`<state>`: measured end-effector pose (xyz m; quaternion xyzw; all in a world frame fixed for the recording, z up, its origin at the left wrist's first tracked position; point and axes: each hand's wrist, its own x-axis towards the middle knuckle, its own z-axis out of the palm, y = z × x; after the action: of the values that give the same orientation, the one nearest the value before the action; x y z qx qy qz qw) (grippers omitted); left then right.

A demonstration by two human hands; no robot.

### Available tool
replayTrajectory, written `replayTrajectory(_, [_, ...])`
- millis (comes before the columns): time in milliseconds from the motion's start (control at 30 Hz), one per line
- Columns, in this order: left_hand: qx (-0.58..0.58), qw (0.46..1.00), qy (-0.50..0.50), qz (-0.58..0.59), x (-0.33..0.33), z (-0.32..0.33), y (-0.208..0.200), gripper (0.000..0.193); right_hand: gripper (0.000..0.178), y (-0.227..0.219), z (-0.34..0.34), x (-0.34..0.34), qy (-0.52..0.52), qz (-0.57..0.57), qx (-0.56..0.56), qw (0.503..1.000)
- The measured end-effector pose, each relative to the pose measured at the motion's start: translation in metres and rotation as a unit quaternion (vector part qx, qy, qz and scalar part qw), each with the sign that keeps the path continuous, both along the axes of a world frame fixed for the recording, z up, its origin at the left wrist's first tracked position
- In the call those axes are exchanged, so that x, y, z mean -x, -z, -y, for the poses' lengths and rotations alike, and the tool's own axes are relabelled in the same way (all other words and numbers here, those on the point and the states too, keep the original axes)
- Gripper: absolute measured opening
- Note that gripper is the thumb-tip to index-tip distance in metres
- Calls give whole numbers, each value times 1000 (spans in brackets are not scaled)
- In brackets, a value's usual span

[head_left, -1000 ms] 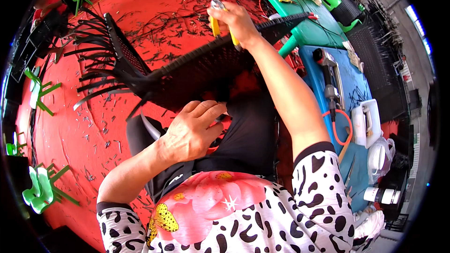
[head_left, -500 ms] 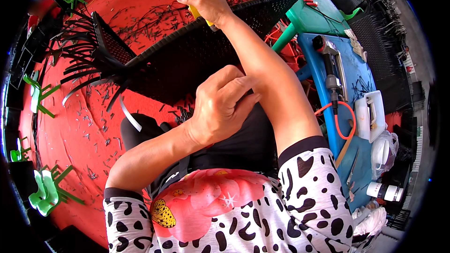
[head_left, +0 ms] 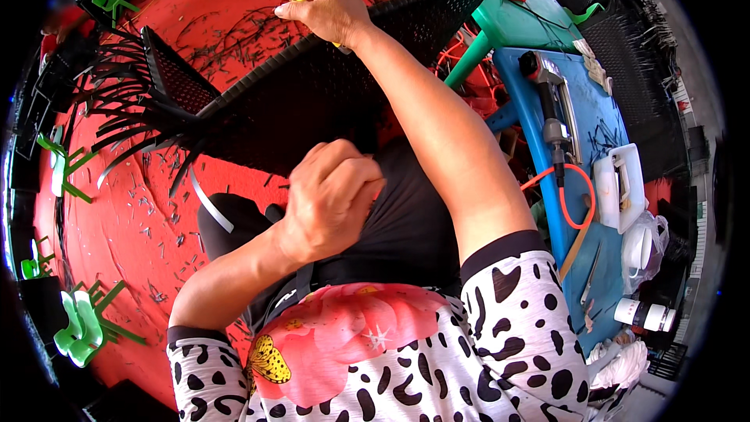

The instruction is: The person sits on the floor and repairs a black plastic chair frame by hand. They cut black plastic strips with pliers, wrap them around the chair's frame, and secure them using a pneumatic nail gun. The process involves repeated cutting, wrapping, and nailing actions.

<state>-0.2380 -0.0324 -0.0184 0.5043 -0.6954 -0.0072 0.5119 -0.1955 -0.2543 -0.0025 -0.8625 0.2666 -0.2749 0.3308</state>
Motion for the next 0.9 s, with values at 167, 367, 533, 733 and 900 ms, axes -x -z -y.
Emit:
replayTrajectory(167, [-113,987,-89,68,-43,-18,56,10,49,-2,-2,1,6,0,10,1000])
replayTrajectory(367, [-237,952,-168,97,-86,-25,140,6,50,0,0,-1,3,14,15,1000])
replayTrajectory(533, [-300,933,-174,97,-107,-33,199,7,39,-12,-7,2,-38,40,-10,998])
replayTrajectory(733, [-487,844,-135,180,-103,-36,204,19,50,-3,3,-6,-42,85,1,995])
replayTrajectory(900, [-538,803,-108,234,-100,-31,193,23,47,-6,4,-5,-61,88,-25,994])
